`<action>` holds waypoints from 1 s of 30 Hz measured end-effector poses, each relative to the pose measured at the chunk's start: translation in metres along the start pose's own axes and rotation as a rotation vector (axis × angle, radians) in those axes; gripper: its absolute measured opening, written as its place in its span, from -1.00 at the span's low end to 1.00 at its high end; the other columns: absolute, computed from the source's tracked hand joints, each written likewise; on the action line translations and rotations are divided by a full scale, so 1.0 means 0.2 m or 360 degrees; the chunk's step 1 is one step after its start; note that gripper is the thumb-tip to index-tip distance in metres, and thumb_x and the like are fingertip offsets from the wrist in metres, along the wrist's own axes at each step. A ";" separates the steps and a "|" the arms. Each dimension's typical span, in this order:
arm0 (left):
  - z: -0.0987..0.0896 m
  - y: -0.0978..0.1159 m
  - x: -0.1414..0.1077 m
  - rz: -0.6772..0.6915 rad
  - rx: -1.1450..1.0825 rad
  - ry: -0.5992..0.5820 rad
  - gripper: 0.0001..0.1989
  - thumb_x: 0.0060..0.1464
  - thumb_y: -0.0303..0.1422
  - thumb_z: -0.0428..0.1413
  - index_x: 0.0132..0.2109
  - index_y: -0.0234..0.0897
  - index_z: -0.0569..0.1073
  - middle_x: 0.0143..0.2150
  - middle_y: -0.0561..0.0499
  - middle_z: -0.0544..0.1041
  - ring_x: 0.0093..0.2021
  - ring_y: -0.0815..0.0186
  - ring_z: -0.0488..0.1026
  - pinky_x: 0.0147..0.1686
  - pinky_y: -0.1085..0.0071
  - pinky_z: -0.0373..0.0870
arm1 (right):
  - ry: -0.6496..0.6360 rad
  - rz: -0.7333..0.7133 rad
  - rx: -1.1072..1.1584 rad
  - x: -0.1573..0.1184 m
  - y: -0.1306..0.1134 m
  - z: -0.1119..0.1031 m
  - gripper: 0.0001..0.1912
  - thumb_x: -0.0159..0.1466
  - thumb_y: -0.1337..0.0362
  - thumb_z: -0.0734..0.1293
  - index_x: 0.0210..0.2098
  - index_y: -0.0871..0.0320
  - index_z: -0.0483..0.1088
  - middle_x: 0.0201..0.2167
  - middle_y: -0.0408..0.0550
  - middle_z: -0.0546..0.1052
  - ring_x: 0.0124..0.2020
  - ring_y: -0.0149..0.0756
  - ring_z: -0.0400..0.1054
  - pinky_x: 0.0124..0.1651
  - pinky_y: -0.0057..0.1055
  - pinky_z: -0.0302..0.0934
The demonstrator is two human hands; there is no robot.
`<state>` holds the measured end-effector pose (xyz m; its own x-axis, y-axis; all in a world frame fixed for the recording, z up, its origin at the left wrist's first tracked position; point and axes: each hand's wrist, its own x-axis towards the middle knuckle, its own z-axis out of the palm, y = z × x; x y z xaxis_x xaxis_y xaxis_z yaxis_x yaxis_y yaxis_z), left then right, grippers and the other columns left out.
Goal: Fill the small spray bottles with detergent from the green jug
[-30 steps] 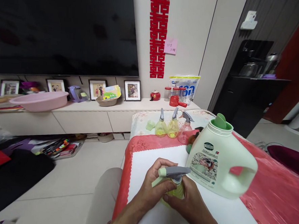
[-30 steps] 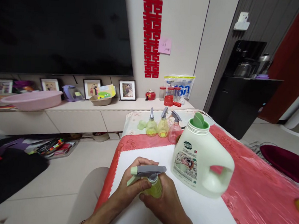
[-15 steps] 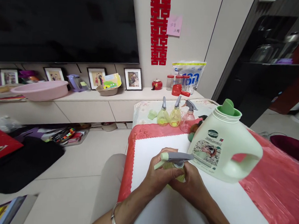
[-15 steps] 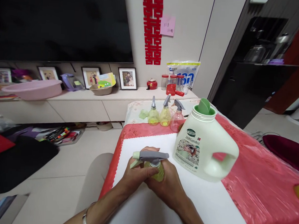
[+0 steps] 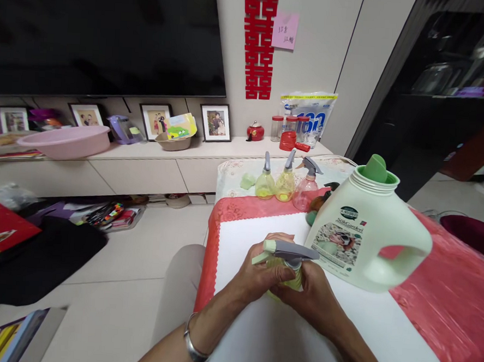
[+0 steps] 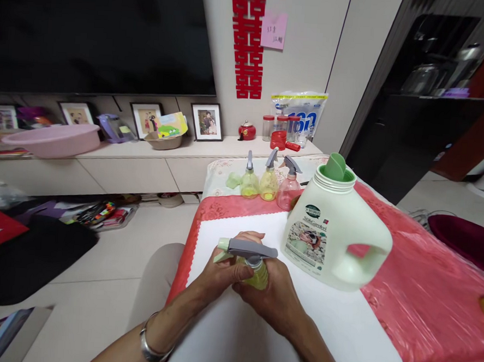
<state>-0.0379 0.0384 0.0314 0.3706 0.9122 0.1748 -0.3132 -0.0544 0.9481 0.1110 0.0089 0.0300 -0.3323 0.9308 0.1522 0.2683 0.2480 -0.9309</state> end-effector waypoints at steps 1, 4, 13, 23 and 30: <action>0.00 0.00 0.00 0.0028 0.0014 -0.0007 -0.47 -0.22 -0.10 0.42 -0.11 -0.30 0.57 -0.01 -0.16 0.52 0.02 -0.03 0.47 0.05 0.09 0.37 | 0.0000 -0.0005 0.0004 0.00 0.00 0.00 -0.68 0.19 0.32 0.36 -0.05 0.15 0.47 -0.12 -0.15 0.47 -0.12 -0.35 0.40 -0.06 -0.55 0.32; 0.00 0.00 0.00 0.0052 0.0027 -0.0016 -0.49 -0.19 -0.10 0.41 -0.12 -0.31 0.58 0.02 -0.16 0.50 0.08 -0.02 0.42 0.12 0.11 0.31 | -0.0015 -0.0006 0.0007 0.00 0.00 0.00 -0.72 0.20 0.31 0.36 -0.09 0.17 0.48 -0.14 -0.14 0.48 -0.14 -0.36 0.41 -0.08 -0.55 0.32; -0.09 -0.03 -0.07 -0.0078 0.0268 -0.0288 -0.22 -0.16 -0.14 0.39 0.22 -0.20 0.39 0.22 -0.15 0.41 0.27 -0.08 0.27 0.24 0.02 0.22 | 0.0020 0.0104 -0.0073 -0.02 0.08 -0.03 -0.49 0.18 0.15 0.43 0.05 0.26 0.36 -0.04 0.02 0.43 -0.05 -0.21 0.36 -0.03 -0.41 0.32; -0.10 0.00 -0.11 -0.0180 0.0356 -0.0483 0.06 -0.21 -0.48 0.38 0.40 -0.16 0.05 0.30 -0.18 0.32 0.22 -0.03 0.35 0.13 0.08 0.38 | 0.0004 -0.0237 0.0298 -0.04 0.12 -0.04 -0.42 0.27 0.13 0.44 0.17 0.21 0.24 0.01 0.04 0.36 0.04 -0.21 0.33 0.05 -0.46 0.33; 0.00 -0.06 -0.10 -0.0161 0.0410 -0.0077 -0.27 -0.23 -0.45 0.37 0.16 -0.23 0.39 -0.04 -0.09 0.56 -0.07 0.08 0.52 -0.10 0.24 0.49 | 0.0120 -0.0301 0.0247 -0.03 0.14 -0.01 -0.37 0.31 0.12 0.40 0.27 0.11 0.12 0.17 0.02 0.26 0.18 -0.20 0.23 0.23 -0.37 0.22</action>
<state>-0.0417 0.0208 0.0173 0.4320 0.8981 0.0824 -0.0423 -0.0711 0.9966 0.1218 0.0100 0.0038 -0.2935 0.8906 0.3475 0.0635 0.3809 -0.9224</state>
